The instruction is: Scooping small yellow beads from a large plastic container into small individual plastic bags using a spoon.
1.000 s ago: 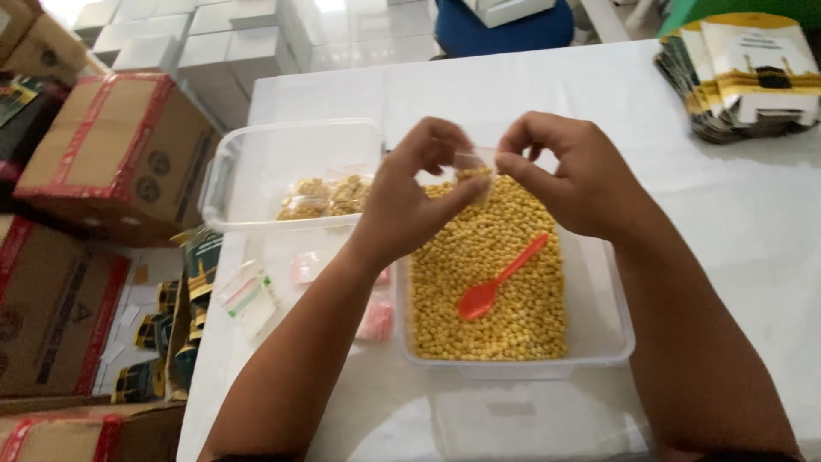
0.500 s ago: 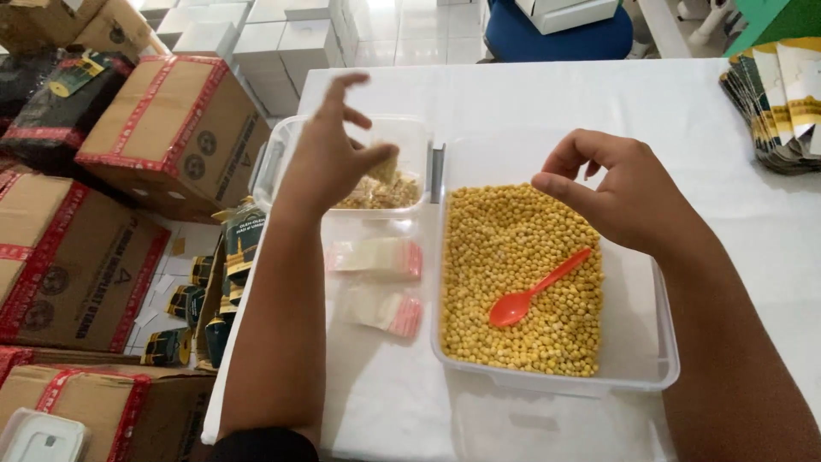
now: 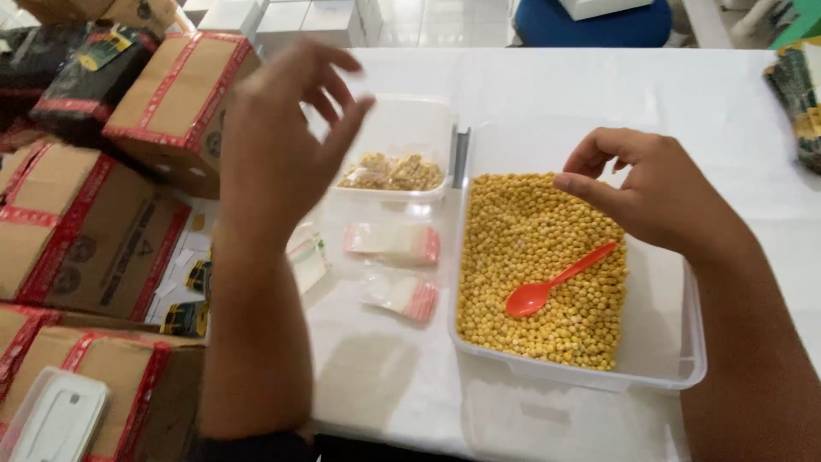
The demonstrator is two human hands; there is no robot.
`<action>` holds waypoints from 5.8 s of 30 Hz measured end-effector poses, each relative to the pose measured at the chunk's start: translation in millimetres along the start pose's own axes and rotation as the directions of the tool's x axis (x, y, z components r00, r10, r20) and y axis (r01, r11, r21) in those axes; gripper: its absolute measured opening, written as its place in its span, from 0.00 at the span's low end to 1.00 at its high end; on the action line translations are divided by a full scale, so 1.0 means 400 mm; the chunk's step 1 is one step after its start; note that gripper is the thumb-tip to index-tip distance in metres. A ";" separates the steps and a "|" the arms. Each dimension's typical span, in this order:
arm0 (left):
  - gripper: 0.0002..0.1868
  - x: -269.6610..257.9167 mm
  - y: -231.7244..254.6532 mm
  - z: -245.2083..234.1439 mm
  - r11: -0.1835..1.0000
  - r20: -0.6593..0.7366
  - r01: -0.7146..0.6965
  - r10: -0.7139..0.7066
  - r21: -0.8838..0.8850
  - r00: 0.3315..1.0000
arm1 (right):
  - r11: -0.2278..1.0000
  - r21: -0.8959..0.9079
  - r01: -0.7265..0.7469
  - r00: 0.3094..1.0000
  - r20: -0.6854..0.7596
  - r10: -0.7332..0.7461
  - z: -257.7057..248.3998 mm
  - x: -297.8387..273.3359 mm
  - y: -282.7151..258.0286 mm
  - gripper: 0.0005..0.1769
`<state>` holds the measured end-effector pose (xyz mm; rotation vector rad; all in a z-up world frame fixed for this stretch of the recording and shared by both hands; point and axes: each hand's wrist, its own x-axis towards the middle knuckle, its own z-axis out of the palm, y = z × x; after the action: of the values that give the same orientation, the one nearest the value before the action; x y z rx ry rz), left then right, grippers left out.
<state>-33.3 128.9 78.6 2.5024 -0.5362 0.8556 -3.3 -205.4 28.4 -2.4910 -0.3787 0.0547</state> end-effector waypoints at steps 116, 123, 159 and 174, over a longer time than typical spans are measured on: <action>0.08 0.027 0.213 0.333 0.912 0.225 -0.244 0.327 -0.330 0.918 | 0.948 -0.118 0.296 0.916 -0.247 -0.317 -0.008 -0.056 -0.038 0.12; 0.08 0.022 0.218 0.327 0.906 0.143 -0.347 0.387 -0.242 0.911 | 0.941 -0.144 0.308 0.905 -0.262 -0.336 -0.018 -0.061 -0.047 0.07; 0.21 0.031 0.182 0.342 0.815 -0.130 -0.534 0.518 -0.224 0.846 | 0.983 0.185 -0.022 0.981 -0.186 0.057 -0.040 -0.070 -0.074 0.13; 0.22 0.033 0.180 0.339 0.716 0.003 -0.159 0.220 -0.679 0.975 | 0.862 -0.476 0.176 0.802 0.578 0.155 0.023 -0.056 -0.043 0.06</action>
<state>5.7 -3.8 10.6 1.8222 -0.9551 0.4871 -30.2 -193.2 29.9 -2.9511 -0.7529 0.8744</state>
